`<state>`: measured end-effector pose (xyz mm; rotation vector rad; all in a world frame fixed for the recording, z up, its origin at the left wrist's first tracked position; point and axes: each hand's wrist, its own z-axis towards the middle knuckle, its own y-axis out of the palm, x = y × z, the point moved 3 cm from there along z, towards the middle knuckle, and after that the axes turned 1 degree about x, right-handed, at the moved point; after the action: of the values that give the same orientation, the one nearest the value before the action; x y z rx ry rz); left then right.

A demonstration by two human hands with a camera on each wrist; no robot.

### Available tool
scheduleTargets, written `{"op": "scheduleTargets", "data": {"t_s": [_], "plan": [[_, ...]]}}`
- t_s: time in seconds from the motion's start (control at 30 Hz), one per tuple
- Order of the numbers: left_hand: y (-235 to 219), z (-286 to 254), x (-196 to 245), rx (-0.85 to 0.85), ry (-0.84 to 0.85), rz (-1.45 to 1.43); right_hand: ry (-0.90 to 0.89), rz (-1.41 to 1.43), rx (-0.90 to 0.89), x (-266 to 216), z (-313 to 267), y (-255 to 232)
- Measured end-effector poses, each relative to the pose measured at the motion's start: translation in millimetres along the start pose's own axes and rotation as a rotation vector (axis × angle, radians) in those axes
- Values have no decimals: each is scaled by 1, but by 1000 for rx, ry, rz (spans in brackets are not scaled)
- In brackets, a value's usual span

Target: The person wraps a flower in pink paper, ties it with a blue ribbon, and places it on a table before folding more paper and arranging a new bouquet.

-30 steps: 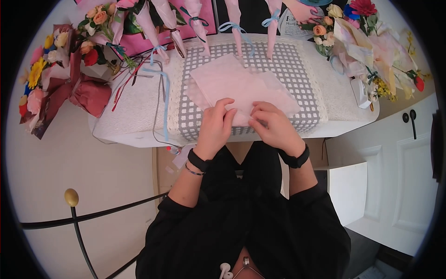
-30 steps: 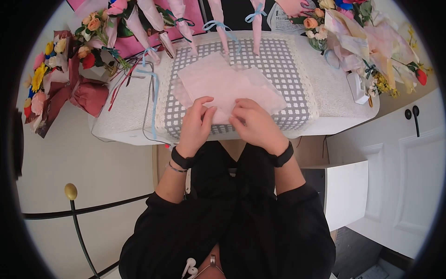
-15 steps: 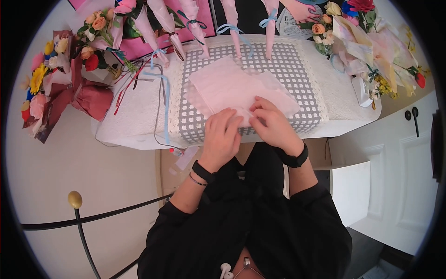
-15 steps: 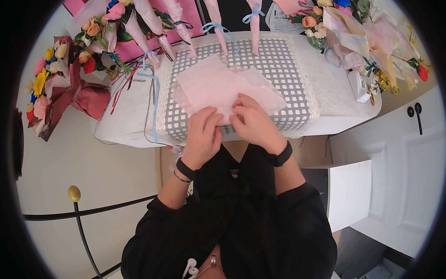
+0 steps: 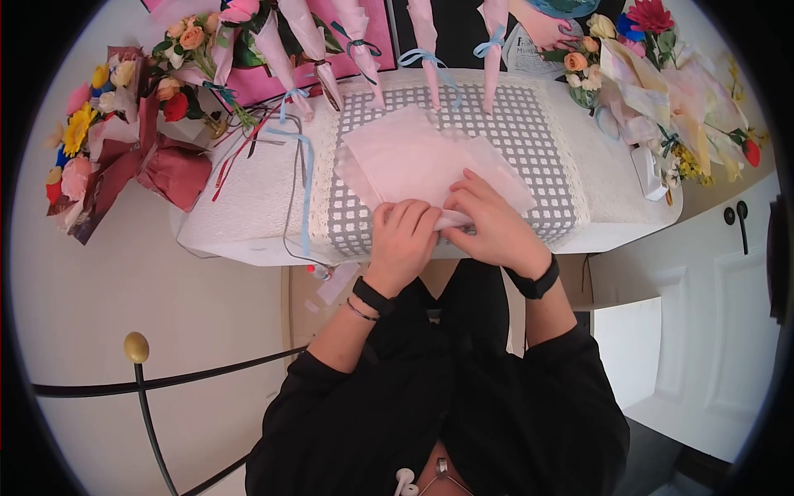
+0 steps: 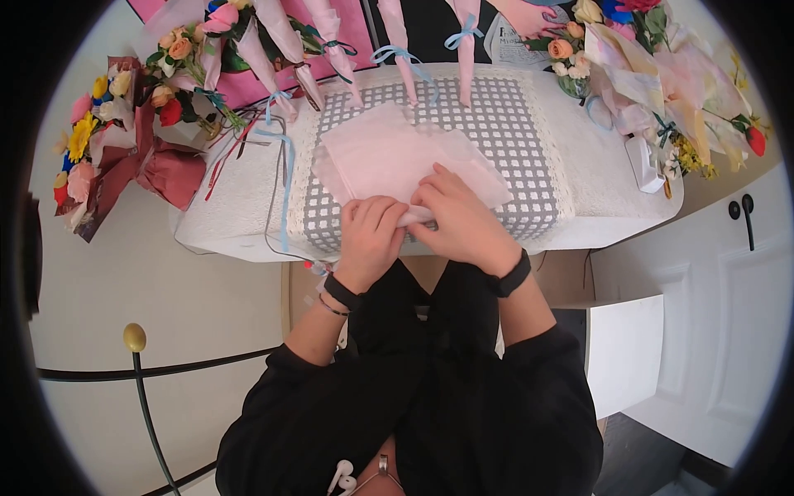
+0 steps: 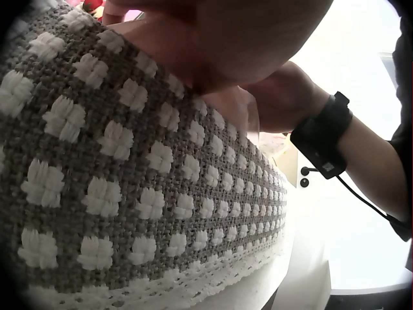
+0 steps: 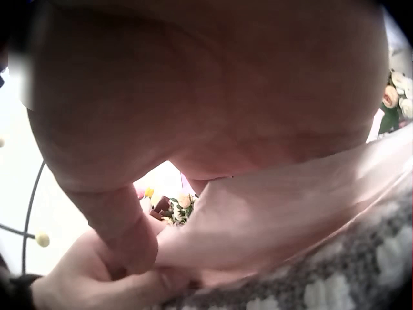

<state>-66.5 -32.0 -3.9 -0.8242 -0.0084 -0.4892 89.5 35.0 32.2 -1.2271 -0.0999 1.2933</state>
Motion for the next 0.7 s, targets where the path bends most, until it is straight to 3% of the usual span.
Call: {"op": "scheduleTargets", "data": {"t_s": [0.13,0.27,0.37,0.43,0.53,0.67,0.7], "plan": [[-1,-1,-2,-29,-25,22,-96,-216,115,-8,-10,-3],[-12,11,5,-8,-47,-69,-24,-196,76,6,-18,4],[-15,20,1,6,-161,-240,-75,-169,115,8,-17,1],[-16,19,-9,-86,-226,-386,-124,-210,208,8,-14,-2],[-19,14,-15,-172,-226,-442,-110,-224,235,14,-17,-2],[-20,5,-19,-143,-283,-539,-16,-77,127,20,-22,2],[-18,2,-24,-118,-212,-497,-27,-50,167,18,-22,1]]}}
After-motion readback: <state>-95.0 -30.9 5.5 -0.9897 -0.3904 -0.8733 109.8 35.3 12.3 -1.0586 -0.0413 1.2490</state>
